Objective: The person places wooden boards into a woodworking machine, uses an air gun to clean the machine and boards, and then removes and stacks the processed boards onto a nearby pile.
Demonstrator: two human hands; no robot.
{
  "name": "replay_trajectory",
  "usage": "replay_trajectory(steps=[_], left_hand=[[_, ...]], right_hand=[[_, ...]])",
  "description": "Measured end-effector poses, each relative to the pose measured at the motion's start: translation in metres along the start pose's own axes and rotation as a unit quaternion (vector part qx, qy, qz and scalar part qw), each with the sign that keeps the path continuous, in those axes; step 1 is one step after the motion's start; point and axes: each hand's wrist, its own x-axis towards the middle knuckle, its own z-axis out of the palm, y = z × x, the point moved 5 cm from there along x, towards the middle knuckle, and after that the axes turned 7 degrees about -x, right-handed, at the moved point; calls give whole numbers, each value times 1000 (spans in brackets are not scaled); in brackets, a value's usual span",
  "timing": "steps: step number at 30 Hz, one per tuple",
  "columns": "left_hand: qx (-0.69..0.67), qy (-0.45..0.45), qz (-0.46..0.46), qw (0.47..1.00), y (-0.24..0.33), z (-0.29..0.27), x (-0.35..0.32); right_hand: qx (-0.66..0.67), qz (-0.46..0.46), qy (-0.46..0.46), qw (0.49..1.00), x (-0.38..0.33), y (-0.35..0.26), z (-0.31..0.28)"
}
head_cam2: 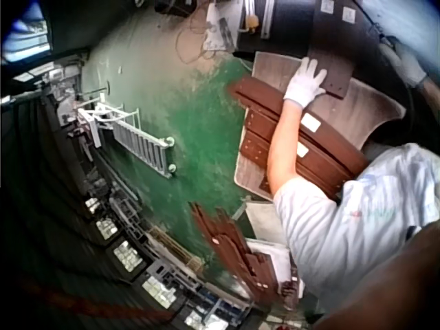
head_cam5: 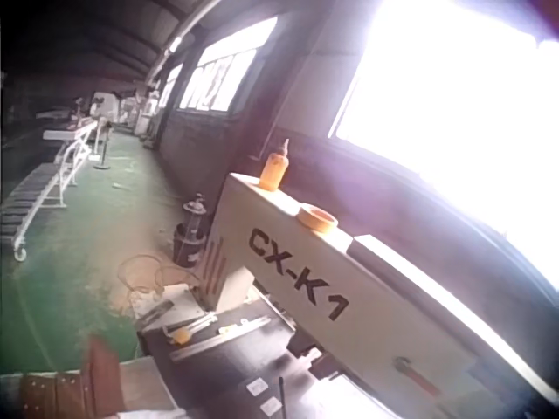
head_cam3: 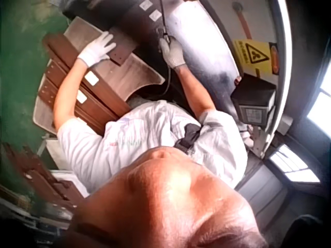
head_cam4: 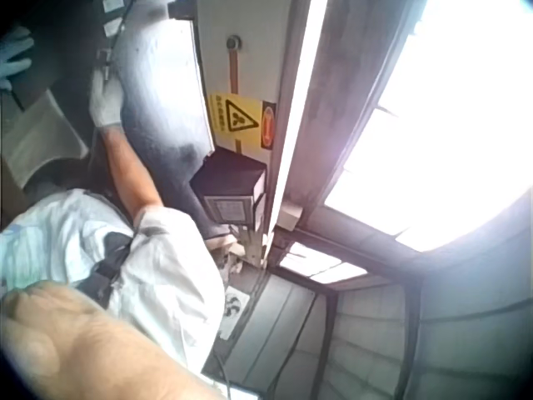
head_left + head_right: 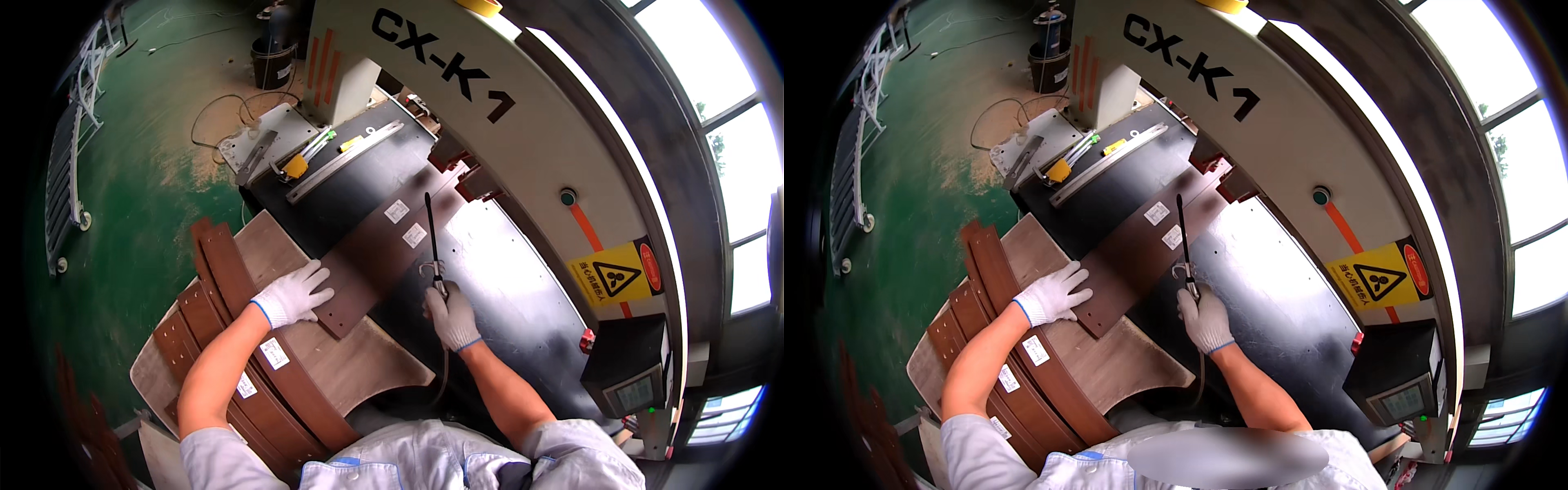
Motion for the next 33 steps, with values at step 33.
replay_trajectory(steps=[33], left_hand=[[30, -79, -39, 996, 10, -5, 7]], right_hand=[[-313, -116, -184, 925, -129, 9, -3]])
